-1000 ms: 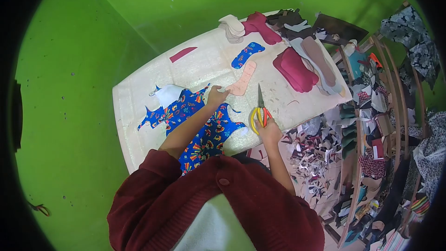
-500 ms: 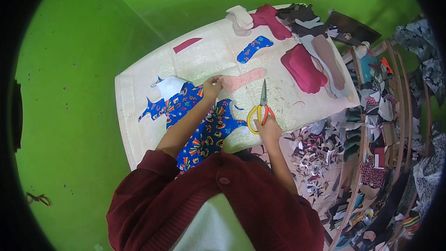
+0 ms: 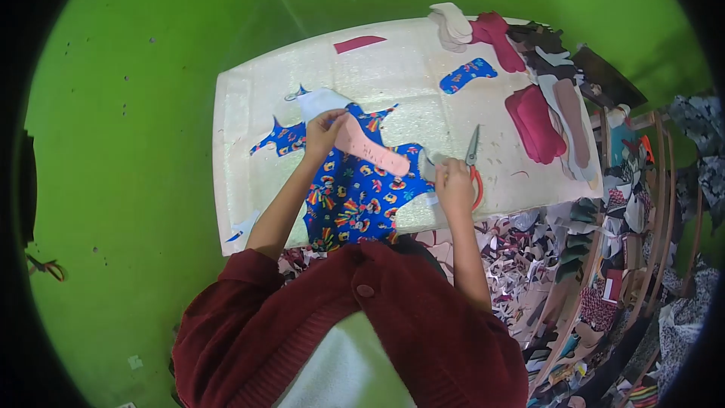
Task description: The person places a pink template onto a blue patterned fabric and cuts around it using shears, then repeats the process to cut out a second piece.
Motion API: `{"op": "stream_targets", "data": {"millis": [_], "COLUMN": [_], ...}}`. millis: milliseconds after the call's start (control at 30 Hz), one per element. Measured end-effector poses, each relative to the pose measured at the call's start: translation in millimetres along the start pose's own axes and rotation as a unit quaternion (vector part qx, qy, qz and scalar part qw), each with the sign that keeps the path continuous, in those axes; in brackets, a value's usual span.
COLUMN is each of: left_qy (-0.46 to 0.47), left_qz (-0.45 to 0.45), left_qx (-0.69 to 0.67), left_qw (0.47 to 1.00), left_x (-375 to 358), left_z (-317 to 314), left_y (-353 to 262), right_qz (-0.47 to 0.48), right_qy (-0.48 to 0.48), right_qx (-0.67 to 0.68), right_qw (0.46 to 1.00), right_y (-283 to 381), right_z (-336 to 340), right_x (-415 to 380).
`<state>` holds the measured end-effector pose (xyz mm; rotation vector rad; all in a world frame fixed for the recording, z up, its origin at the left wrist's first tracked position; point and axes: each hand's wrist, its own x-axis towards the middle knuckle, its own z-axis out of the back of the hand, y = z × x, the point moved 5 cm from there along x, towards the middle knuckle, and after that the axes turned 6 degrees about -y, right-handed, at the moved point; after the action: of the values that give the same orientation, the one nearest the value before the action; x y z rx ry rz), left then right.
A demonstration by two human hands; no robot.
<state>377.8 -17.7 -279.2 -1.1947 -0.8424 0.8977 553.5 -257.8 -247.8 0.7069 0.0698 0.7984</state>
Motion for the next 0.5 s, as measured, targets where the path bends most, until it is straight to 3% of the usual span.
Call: {"op": "stream_targets", "data": {"millis": [67,133,200,267,333,500], "left_qy": [0.003,0.064,0.067,0.086,0.096,0.101], "left_qz": [-0.010,-0.019,-0.013,0.054,0.062,0.059], "left_qx": [0.047,0.038,0.029,-0.035,-0.037,-0.036], "left_qw": [0.999,0.997,0.997,0.994,0.993,0.993], "left_x": [-8.6,-27.4,-39.5,-49.4,-55.8,-63.1], "left_z": [18.1,28.0,39.4,46.1,52.9,63.7], "left_y": [11.0,7.4,8.7,28.4,40.4,54.4], "right_qz": [0.043,0.111,0.146,0.114,0.061,0.006], "right_qy": [-0.004,0.071,0.105,0.139,0.192,0.168], "right_qx": [0.056,0.119,0.122,0.140,0.142,0.247], "right_qw": [0.997,0.984,0.976,0.974,0.969,0.954], "right_y": [31.3,54.3,76.4,82.8,91.2,88.2], "right_z": [-14.8,-48.2,-71.7,-100.0,-115.3,-145.7], "right_x": [-6.9,-19.1,-36.5,-54.8,-69.6,-98.9]}}
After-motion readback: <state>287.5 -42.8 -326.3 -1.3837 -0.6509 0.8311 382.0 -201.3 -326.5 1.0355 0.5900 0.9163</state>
